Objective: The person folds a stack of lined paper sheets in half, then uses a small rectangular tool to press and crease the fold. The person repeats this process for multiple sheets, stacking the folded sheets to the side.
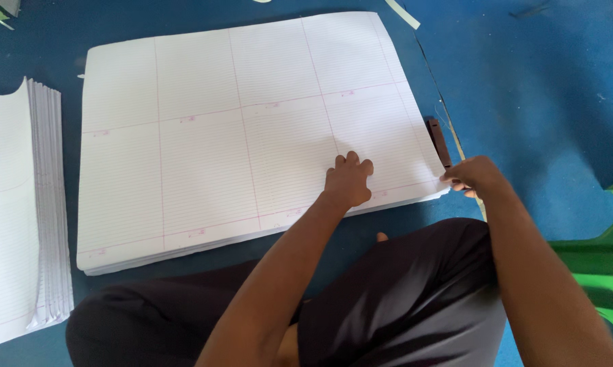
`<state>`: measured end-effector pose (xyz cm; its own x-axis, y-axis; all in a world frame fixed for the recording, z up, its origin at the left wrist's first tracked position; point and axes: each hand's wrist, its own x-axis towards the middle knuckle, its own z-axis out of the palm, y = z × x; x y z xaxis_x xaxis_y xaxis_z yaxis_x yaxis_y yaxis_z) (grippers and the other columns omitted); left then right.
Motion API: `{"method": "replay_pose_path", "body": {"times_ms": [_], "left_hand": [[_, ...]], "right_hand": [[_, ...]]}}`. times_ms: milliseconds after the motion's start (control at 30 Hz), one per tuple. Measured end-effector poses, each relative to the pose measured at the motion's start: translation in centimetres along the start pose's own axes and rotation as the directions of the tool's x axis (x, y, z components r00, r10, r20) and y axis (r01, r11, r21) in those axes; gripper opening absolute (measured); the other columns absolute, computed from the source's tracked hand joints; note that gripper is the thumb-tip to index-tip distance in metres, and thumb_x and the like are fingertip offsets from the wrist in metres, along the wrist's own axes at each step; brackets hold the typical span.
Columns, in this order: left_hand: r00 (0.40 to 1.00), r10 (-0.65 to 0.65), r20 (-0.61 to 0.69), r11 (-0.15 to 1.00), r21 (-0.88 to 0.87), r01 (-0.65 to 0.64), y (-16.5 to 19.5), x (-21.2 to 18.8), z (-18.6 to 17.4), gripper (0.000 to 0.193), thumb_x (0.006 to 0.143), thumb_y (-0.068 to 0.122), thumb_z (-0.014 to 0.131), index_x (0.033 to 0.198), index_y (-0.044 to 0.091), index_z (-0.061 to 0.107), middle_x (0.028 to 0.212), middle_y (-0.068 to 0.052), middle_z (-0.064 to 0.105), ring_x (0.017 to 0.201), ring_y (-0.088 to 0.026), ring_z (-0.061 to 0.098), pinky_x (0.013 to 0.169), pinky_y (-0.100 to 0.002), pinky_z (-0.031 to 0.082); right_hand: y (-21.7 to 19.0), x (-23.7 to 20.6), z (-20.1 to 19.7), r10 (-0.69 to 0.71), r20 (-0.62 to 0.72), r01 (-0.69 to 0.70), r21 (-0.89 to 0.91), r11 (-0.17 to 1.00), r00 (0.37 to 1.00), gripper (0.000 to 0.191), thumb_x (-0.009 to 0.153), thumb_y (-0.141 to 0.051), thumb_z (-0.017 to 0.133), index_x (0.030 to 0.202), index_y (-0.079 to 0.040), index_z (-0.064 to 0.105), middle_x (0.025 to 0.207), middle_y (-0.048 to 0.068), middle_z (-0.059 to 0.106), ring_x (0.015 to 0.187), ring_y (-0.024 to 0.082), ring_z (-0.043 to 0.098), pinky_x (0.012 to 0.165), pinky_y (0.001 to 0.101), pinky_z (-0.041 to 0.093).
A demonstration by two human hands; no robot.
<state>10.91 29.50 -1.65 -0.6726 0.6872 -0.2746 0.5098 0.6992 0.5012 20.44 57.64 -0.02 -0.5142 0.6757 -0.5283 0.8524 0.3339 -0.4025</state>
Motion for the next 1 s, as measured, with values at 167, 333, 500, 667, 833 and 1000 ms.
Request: {"method": "replay_pose_path", "body": {"times_ms": [167, 333, 500, 667, 833, 1000], "left_hand": [[1.000, -0.012, 0.018, 1.000, 0.018, 0.011, 0.5, 0.3, -0.2, 0.050, 0.078, 0.014, 0.075, 0.126, 0.020, 0.061, 0.138, -0.010, 0.046, 0.127, -0.031, 0.044, 0.100, -0.050, 0.047], [0.998, -0.037, 0.048, 0.999, 0.030, 0.036, 1.2, 0.5, -0.6, 0.049, 0.080, 0.015, 0.074, 0.126, 0.019, 0.060, 0.135, -0.011, 0.047, 0.125, -0.031, 0.046, 0.097, -0.048, 0.050], [0.997, -0.042, 0.068, 0.999, 0.034, 0.040, 1.7, 0.9, -0.8, 0.049, 0.079, 0.017, 0.076, 0.126, 0.017, 0.060, 0.133, -0.012, 0.047, 0.125, -0.033, 0.045, 0.097, -0.050, 0.050], [0.995, -0.052, 0.089, 0.995, 0.084, 0.045, 2.8, 1.9, -0.7, 0.052, 0.081, 0.015, 0.073, 0.130, 0.012, 0.059, 0.137, -0.016, 0.045, 0.127, -0.037, 0.046, 0.094, -0.051, 0.054], [0.988, -0.082, 0.132, 0.992, 0.102, 0.068, 3.5, 2.3, -0.9, 0.059, 0.081, 0.019, 0.075, 0.136, 0.011, 0.055, 0.139, -0.017, 0.043, 0.131, -0.038, 0.043, 0.095, -0.051, 0.053], [0.987, -0.094, 0.128, 0.991, 0.110, 0.080, 3.9, 2.4, -1.1, 0.060, 0.081, 0.018, 0.075, 0.136, 0.010, 0.055, 0.140, -0.018, 0.041, 0.131, -0.038, 0.042, 0.097, -0.052, 0.052]], "right_hand": [[-0.2, 0.2, -0.1, -0.008, -0.008, 0.007, -0.030, 1.000, 1.000, 0.037, 0.077, -0.019, 0.088, 0.108, -0.001, 0.078, 0.100, 0.016, 0.077, 0.086, 0.026, 0.071, 0.065, 0.0376, 0.055], [-0.6, 0.0, -0.2, -0.020, -0.020, 0.017, -0.140, 0.990, 1.000, 0.042, 0.075, -0.020, 0.091, 0.108, 0.001, 0.077, 0.096, 0.018, 0.077, 0.083, 0.026, 0.072, 0.063, 0.0360, 0.055], [-0.3, -0.2, -0.5, 0.015, 0.012, -0.015, -0.021, 1.000, 1.000, 0.039, 0.078, -0.017, 0.088, 0.108, 0.004, 0.076, 0.094, 0.016, 0.075, 0.083, 0.024, 0.071, 0.063, 0.0360, 0.054], [0.8, 0.4, -1.0, 0.043, 0.083, -0.050, 0.084, 0.995, 0.996, 0.037, 0.080, -0.018, 0.086, 0.110, 0.000, 0.076, 0.092, 0.014, 0.074, 0.085, 0.025, 0.070, 0.064, 0.0365, 0.055], [0.1, 0.2, -0.8, -0.152, 0.024, 0.146, -0.451, 0.880, 0.988, 0.037, 0.084, -0.036, 0.084, 0.107, -0.007, 0.082, 0.099, 0.012, 0.083, 0.093, 0.025, 0.078, 0.081, 0.0405, 0.059], [-1.9, -1.1, -0.6, -0.120, -0.177, 0.024, -0.465, 0.885, 0.977, 0.048, 0.071, -0.030, 0.095, 0.110, -0.009, 0.078, 0.106, 0.014, 0.073, 0.106, 0.034, 0.071, 0.088, 0.0483, 0.059]]}}
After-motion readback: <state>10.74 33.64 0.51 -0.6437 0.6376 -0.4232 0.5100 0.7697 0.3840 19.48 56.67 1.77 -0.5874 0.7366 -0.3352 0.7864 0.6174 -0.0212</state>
